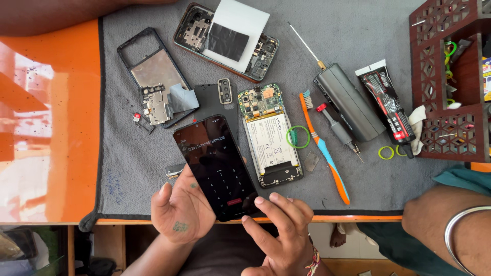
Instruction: The person tests a smartphone's functionality by navigating the settings menu, checking battery status, and using the dialer. They then disassemble the device by removing the back cover and detaching the battery connector ribbon cable.
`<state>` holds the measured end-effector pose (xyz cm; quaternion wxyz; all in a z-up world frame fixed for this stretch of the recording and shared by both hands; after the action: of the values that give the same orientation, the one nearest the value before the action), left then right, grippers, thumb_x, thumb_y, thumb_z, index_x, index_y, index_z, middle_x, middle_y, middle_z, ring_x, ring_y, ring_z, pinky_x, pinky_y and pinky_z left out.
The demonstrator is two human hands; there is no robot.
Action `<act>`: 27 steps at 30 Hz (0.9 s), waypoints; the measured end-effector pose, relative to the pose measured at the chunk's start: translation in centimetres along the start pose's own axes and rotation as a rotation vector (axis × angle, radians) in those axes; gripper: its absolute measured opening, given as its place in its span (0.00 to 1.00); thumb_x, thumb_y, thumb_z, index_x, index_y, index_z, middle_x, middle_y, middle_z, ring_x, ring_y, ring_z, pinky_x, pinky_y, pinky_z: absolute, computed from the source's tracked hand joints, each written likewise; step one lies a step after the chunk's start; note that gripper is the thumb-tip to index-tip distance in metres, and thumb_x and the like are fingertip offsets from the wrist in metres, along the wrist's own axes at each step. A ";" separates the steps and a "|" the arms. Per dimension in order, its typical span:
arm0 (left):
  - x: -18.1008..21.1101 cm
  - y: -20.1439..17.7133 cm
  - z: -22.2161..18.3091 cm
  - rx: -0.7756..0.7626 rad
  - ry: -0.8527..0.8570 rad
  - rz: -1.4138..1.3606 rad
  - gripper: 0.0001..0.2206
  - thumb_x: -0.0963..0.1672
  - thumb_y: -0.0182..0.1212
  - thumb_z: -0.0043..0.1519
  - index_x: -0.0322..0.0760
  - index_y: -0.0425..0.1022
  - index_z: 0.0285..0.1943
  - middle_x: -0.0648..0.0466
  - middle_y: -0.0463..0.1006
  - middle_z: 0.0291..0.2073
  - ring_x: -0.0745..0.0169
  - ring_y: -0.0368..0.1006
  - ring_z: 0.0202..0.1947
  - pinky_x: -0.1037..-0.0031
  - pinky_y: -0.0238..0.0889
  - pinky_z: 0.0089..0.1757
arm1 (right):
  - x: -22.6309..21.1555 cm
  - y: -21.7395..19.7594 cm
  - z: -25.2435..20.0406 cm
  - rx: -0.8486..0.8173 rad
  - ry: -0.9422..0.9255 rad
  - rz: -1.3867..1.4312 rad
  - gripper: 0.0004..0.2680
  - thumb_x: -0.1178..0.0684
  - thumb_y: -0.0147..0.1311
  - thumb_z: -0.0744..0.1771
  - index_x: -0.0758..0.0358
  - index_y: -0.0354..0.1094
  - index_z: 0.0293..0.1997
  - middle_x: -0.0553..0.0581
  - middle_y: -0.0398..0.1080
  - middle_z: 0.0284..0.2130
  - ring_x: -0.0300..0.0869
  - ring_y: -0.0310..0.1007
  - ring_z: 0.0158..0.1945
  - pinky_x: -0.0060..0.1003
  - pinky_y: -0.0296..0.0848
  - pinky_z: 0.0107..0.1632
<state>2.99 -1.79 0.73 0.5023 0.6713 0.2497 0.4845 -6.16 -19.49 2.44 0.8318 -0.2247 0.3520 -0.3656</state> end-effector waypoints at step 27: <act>0.2 0.4 0.3 -0.003 -0.017 0.010 0.39 0.56 0.48 0.66 0.21 0.50 0.78 0.37 0.65 0.70 0.45 0.61 0.71 0.55 0.50 0.70 | 0.2 -0.7 1.9 0.005 0.074 0.029 0.26 0.29 0.28 0.72 0.58 0.73 0.57 0.65 0.66 0.60 0.54 0.63 0.65 0.51 0.60 0.65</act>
<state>3.34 -1.90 1.20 0.5029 0.6759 0.2413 0.4816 -4.90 -19.89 4.04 0.8241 -0.2039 0.3847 -0.3623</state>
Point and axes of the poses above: each hand's wrist, its own z-axis towards the middle knuckle, its own y-axis out of the palm, x = y × z, the point moved 3 cm from there along z, towards the middle knuckle
